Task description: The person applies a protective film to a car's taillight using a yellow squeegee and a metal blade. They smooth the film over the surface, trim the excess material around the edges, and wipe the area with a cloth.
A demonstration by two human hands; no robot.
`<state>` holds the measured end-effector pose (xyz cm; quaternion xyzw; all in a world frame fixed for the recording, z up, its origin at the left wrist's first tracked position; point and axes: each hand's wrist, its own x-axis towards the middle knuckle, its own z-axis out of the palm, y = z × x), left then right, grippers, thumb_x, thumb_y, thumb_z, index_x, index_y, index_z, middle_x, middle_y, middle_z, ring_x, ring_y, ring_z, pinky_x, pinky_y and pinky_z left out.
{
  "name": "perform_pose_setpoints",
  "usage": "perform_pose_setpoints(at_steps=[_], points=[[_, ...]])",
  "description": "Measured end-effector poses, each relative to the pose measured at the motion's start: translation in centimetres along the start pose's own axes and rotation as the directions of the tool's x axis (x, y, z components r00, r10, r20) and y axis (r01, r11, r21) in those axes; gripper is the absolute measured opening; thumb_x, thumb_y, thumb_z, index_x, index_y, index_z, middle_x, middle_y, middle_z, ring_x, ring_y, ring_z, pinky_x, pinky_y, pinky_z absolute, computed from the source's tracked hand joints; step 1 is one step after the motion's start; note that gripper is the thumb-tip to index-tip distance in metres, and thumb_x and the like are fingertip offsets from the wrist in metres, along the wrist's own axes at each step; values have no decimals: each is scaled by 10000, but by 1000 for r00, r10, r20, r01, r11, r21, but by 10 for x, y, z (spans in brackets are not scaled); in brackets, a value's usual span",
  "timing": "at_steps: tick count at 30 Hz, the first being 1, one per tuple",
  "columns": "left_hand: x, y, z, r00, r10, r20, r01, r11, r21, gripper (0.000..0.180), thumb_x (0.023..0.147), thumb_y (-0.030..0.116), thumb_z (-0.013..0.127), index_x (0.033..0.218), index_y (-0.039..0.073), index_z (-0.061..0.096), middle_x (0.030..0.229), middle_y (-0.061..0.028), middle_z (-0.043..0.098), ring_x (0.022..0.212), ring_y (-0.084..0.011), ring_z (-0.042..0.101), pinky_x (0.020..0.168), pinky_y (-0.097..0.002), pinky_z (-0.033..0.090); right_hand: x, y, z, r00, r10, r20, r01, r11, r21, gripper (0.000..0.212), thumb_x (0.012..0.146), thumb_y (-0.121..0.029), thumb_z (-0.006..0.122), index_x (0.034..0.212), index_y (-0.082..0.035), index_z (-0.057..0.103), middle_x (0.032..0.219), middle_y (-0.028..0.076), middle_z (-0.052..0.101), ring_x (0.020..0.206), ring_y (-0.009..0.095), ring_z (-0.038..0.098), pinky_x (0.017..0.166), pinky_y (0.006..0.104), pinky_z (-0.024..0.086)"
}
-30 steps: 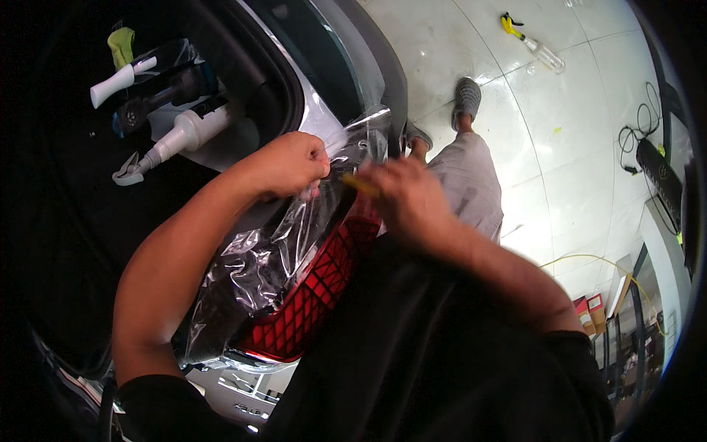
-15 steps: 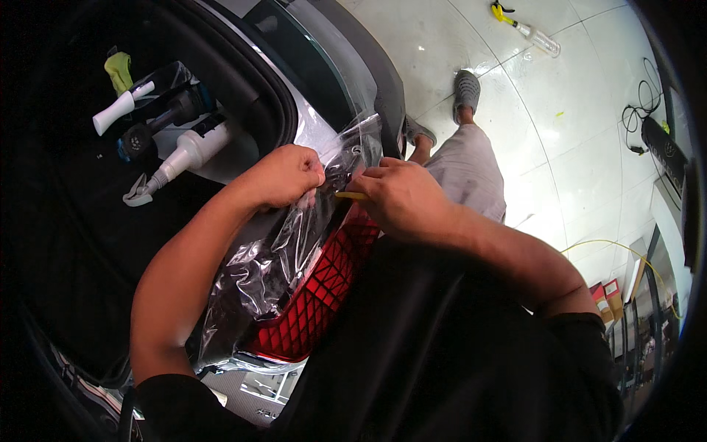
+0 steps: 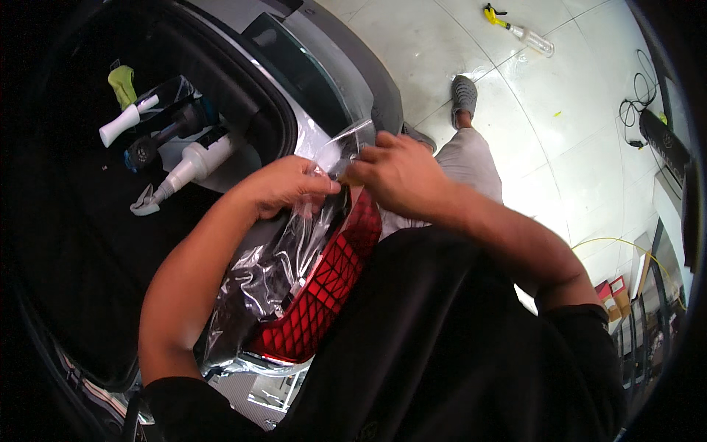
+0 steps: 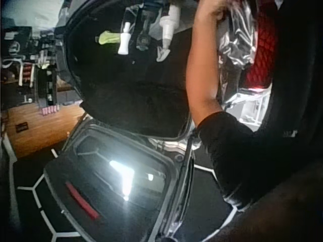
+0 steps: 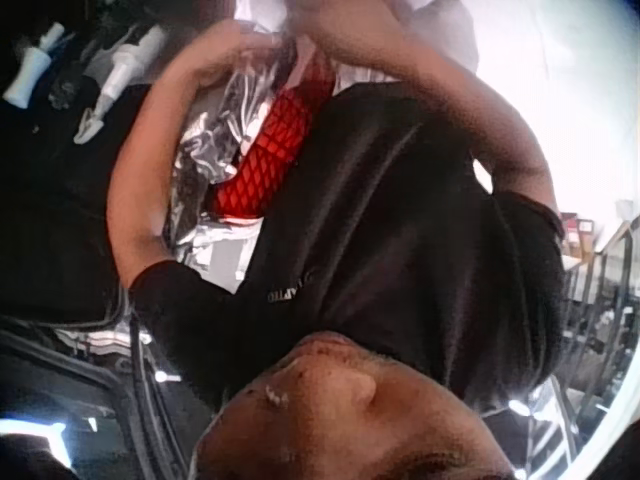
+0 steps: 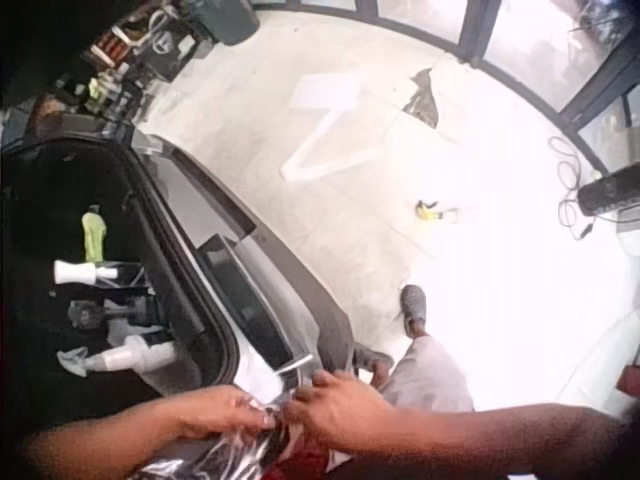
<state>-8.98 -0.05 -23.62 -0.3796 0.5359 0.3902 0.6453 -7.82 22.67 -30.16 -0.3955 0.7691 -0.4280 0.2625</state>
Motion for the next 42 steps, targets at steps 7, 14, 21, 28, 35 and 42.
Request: perform_pose_setpoints(at_steps=[7,14,21,28,35,42], points=[[8,2,6,999,19,-45,-8,969,248,227,831,177,748,724,41,600,617,-38,588,503,-128,563,488,-262,452,-33,-9,10,918,385,101,-378,764,524,324,839,-171,675,1123,-50,576,917,225,679,906,406,666,786,483,522],[7,3,8,998,42,-53,-24,954,299,222,846,174,725,716,46,600,621,-33,593,539,-122,563,525,-266,460,-1,10,7,891,367,268,-454,721,524,449,851,-235,687,1187,-2,503,931,259,669,899,411,676,769,462,521],[1,5,9,999,35,-37,-17,918,396,212,870,171,693,736,31,607,649,-44,622,567,-128,579,541,-286,455,-3,2,11,929,276,248,-370,706,604,414,844,-213,675,1136,38,522,853,275,658,855,434,671,746,465,524],[8,1,1,999,40,-17,-30,917,398,194,886,170,678,762,27,632,677,-46,648,607,-117,592,596,-272,457,-17,-22,-1,941,232,246,-335,546,768,298,860,-207,649,1054,4,569,874,260,655,899,454,648,803,498,511],[11,0,-2,1000,10,26,-18,946,323,186,889,168,681,780,24,638,672,-46,645,612,-126,599,593,-288,466,-44,-38,18,960,-72,-270,133,968,214,290,778,-189,600,1058,-126,641,950,32,618,872,243,588,752,361,486],[10,2,-3,1000,-27,2,25,957,289,167,881,152,673,779,25,636,657,-58,630,602,-151,604,593,-296,480,-18,1,36,978,29,-206,21,972,235,349,749,-95,666,1097,-89,648,982,47,639,808,234,551,750,344,458]])
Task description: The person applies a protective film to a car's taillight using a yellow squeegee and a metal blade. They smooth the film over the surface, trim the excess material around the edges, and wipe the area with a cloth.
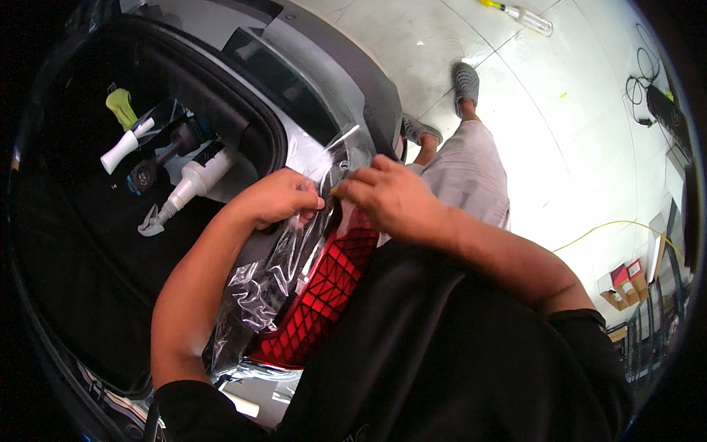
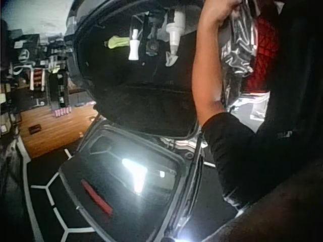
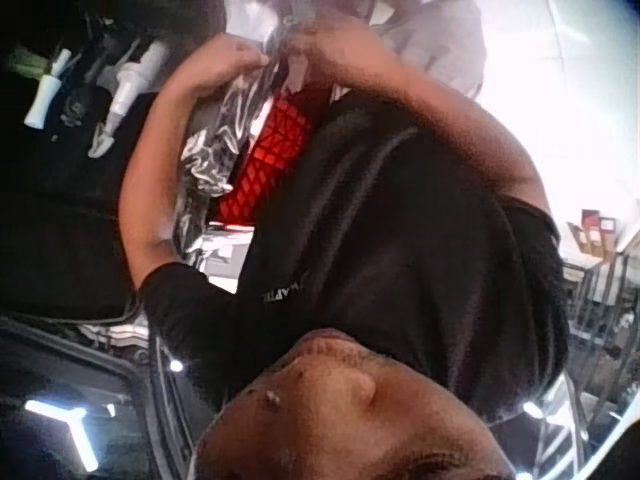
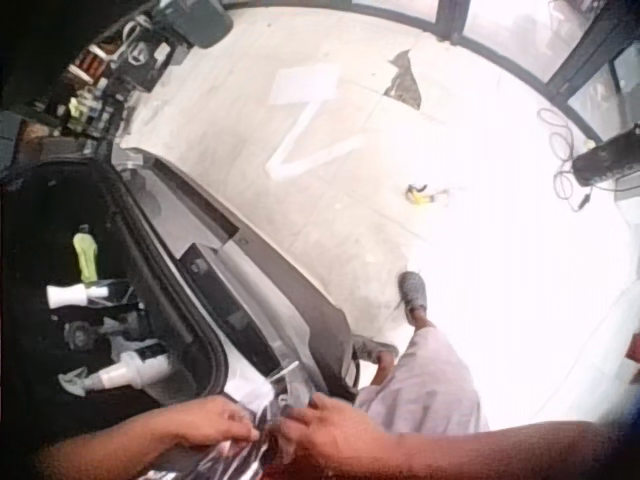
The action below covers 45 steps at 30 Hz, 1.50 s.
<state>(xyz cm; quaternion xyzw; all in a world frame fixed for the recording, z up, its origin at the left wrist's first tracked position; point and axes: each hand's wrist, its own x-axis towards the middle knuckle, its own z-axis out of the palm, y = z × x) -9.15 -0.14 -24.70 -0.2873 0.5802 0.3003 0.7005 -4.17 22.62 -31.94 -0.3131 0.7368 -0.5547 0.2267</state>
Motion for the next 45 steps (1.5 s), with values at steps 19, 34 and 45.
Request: perform_pose_setpoints(at_steps=[19,34,45], points=[[-222,24,-40,305,555,-773,-186,831,524,394,968,326,621,1257,60,604,992,-11,628,884,-91,573,800,-255,470,-1,0,-40,971,240,20,-241,964,113,281,855,-80,620,1128,-13,619,998,209,667,955,411,640,842,458,516],[-225,-170,291,-462,-258,-849,-720,668,188,244,974,161,625,1131,-27,638,996,-48,658,907,-105,595,837,-240,465,-13,-125,-71,811,-521,266,530,847,44,321,876,-15,655,1195,-48,656,1065,107,670,981,249,621,885,358,504],[43,-160,528,54,-659,-750,-956,183,-229,202,984,156,601,990,-34,671,845,-41,653,764,-111,587,700,-253,475,48,-195,-23,582,-804,126,802,540,-255,372,812,0,590,1154,-110,684,1137,84,645,999,303,567,913,424,437]])
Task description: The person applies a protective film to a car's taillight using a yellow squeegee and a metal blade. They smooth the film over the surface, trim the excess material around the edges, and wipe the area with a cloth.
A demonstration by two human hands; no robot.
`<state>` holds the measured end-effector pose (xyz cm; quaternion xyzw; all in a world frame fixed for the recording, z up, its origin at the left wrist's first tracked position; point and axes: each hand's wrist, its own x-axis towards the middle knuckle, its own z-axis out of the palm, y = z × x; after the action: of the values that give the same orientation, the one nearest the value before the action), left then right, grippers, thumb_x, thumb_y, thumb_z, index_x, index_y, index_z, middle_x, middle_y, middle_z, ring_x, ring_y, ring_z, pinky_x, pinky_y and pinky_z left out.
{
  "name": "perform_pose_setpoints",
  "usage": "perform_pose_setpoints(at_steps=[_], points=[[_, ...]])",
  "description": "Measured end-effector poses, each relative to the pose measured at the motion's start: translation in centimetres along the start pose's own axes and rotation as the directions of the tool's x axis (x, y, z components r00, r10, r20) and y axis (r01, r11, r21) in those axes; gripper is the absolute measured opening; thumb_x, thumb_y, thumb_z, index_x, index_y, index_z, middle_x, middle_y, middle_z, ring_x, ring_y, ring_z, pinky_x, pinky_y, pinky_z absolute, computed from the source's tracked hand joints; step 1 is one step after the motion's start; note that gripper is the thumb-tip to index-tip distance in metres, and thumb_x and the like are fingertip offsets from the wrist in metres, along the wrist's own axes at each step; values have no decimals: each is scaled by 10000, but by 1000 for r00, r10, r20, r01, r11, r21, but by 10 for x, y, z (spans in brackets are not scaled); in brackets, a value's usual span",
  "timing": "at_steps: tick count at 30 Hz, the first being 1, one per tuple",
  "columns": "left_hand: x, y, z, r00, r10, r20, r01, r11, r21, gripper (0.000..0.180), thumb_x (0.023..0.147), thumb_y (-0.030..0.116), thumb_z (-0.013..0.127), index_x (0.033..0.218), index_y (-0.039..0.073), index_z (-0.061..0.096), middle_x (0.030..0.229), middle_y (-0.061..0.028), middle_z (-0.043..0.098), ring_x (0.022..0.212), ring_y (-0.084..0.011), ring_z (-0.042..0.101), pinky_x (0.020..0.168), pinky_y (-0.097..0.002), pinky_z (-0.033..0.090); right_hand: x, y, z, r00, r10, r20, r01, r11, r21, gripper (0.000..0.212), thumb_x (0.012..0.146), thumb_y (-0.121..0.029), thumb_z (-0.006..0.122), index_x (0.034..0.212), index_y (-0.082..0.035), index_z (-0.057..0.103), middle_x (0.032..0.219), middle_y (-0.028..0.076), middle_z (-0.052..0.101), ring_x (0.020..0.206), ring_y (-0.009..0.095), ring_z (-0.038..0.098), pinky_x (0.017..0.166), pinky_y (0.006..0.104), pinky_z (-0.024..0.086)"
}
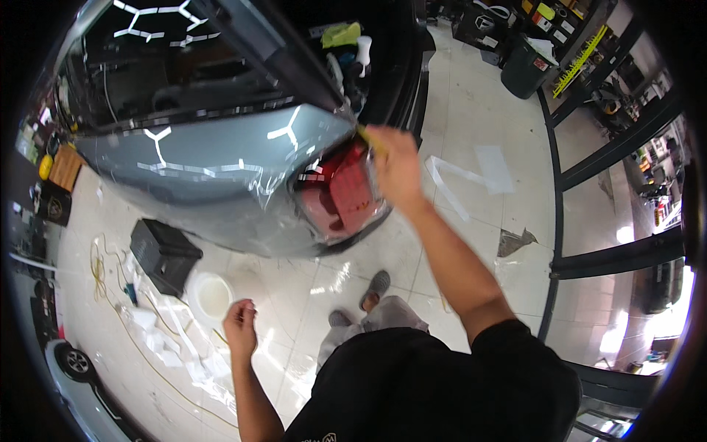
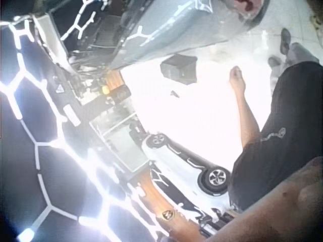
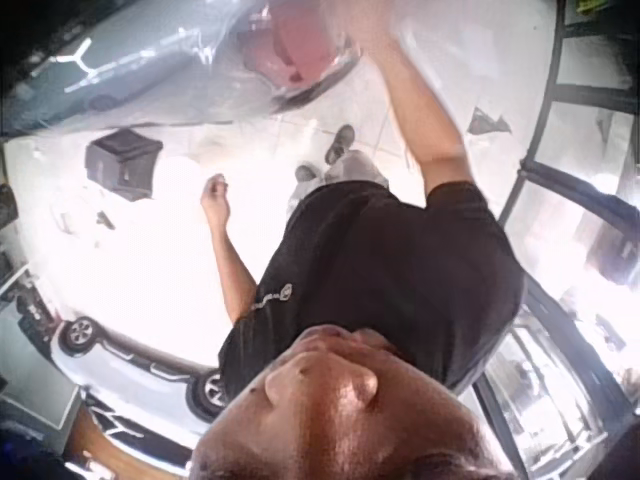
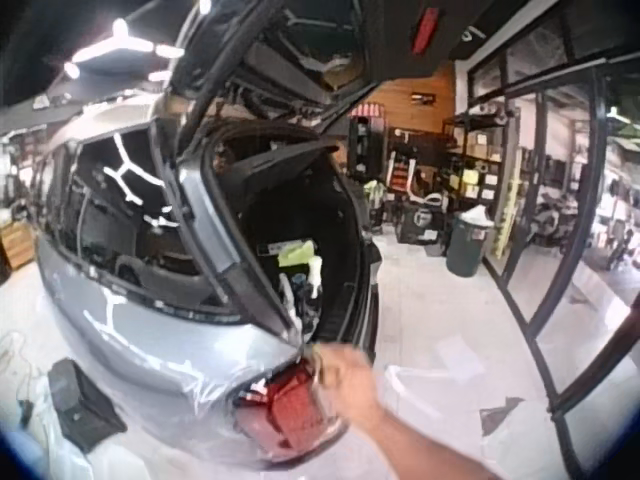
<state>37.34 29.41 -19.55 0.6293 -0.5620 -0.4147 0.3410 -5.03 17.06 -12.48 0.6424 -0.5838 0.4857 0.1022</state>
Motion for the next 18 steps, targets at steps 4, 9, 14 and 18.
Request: perform_pose_setpoints(at_steps=[4,9,14,18], points=[[-98,-143,10,952,-188,242,67,898,435,210,895,177,663,1019,11,699,886,-184,697,792,-324,688,717,-389,541,9,-31,-18,999,-53,-7,53,998,41,444,785,41,612,1204,-95,664,1144,124,634,1020,320,568,916,421,462],[-191,-263,41,663,-450,599,6,803,596,382,871,362,666,1056,30,698,987,-206,709,967,-361,679,854,-424,532,-23,-49,-5,937,-322,133,341,927,-160,547,716,13,670,1235,-158,652,1193,56,580,1057,295,532,925,406,435],[-240,-357,-2,729,-501,467,521,848,98,203,918,211,637,1001,29,668,858,-134,690,666,-197,672,573,-336,534,-62,-23,16,922,-360,143,381,908,-175,579,670,-2,692,1218,-188,658,1203,80,564,1070,306,521,920,419,427],[-290,-317,-38,553,-827,103,822,520,-231,186,922,182,614,1045,43,620,754,-68,620,588,-170,616,479,-290,487,-103,-10,31,839,-503,208,539,821,-188,497,701,-97,675,1182,-217,654,1205,70,556,1087,310,502,927,461,420]])
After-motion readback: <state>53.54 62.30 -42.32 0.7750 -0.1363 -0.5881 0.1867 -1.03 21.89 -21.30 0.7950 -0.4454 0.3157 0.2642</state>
